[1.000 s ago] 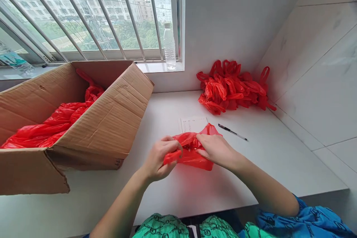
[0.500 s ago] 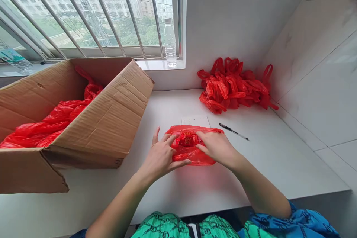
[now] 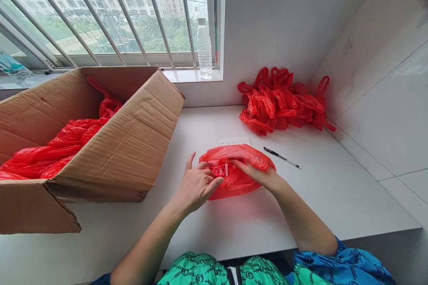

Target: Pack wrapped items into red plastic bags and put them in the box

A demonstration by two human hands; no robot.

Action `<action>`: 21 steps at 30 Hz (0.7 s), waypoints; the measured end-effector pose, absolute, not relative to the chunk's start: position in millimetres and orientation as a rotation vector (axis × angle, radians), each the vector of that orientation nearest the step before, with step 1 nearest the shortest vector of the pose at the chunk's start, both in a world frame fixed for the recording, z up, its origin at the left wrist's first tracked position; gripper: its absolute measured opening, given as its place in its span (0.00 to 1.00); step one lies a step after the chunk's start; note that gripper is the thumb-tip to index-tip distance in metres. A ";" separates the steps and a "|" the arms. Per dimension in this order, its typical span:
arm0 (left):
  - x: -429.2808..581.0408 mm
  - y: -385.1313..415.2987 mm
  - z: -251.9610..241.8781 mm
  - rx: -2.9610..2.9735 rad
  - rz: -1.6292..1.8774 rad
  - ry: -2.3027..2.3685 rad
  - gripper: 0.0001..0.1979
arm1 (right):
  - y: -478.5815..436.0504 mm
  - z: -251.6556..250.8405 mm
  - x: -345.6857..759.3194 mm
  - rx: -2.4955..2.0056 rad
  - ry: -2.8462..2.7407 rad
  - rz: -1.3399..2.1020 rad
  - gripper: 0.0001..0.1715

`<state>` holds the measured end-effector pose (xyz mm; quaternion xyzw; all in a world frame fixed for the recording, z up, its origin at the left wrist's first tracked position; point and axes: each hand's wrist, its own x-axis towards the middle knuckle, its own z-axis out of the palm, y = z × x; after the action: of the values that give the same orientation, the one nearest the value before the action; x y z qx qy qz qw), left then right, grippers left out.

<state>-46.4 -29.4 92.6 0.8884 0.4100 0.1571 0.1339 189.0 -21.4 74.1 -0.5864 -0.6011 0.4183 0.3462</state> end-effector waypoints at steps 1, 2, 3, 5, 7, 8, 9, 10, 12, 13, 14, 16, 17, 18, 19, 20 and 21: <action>-45.8 -28.5 90.8 2.583 0.483 1.203 0.28 | -19.3 76.3 188.8 -1.524 -1.574 1.096 0.25; -45.4 -27.7 88.4 2.598 0.507 1.219 0.28 | -17.9 78.5 188.3 -1.528 -1.550 1.146 0.24; -45.1 -27.0 85.8 2.618 0.525 1.239 0.27 | -17.1 80.5 187.5 -1.529 -1.518 1.206 0.24; -44.5 -26.3 80.3 2.652 0.548 1.304 0.23 | -16.9 84.1 185.3 -1.506 -1.500 1.320 0.22; -43.2 -26.3 76.2 2.651 0.556 1.375 0.16 | -17.6 86.7 182.2 -1.439 -1.557 1.404 0.22; -42.2 -26.5 74.9 2.632 0.566 1.390 0.15 | -17.9 87.4 180.3 -1.397 -1.597 1.429 0.23; -41.2 -26.8 74.2 2.601 0.580 1.381 0.17 | -18.1 87.8 178.3 -1.356 -1.630 1.454 0.23; -40.3 -26.9 73.8 2.561 0.596 1.352 0.18 | -18.0 87.6 176.3 -1.324 -1.648 1.481 0.23; -38.8 -26.6 73.4 2.464 0.644 1.294 0.16 | -17.6 85.7 172.9 -1.276 -1.641 1.549 0.22; -38.4 -26.1 73.1 2.408 0.671 1.274 0.15 | -17.1 84.1 172.0 -1.260 -1.622 1.587 0.22; -38.3 -25.3 72.8 2.344 0.696 1.255 0.15 | -16.6 82.3 171.6 -1.248 -1.606 1.619 0.23; -38.7 -23.4 71.9 2.186 0.729 1.199 0.17 | -15.3 78.7 172.4 -1.225 -1.596 1.666 0.27; -39.1 -22.3 71.5 2.100 0.734 1.157 0.17 | -14.7 77.1 173.4 -1.211 -1.600 1.682 0.28; -39.7 -21.3 71.2 2.024 0.734 1.115 0.17 | -14.1 75.6 174.5 -1.191 -1.609 1.690 0.29; -40.3 -20.4 71.1 1.963 0.737 1.080 0.16 | -13.5 74.4 175.4 -1.157 -1.617 1.695 0.30; -41.0 -19.5 71.2 1.924 0.739 1.051 0.16 | -13.0 73.5 176.1 -1.113 -1.615 1.697 0.29; -41.6 -18.8 71.4 1.907 0.742 1.028 0.16 | -12.7 72.9 176.4 -1.065 -1.606 1.696 0.28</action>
<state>-41.6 -18.8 71.4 0.7584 0.4088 0.2951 0.4132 176.4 -12.7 72.9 -0.3977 -0.5999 0.6337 0.2834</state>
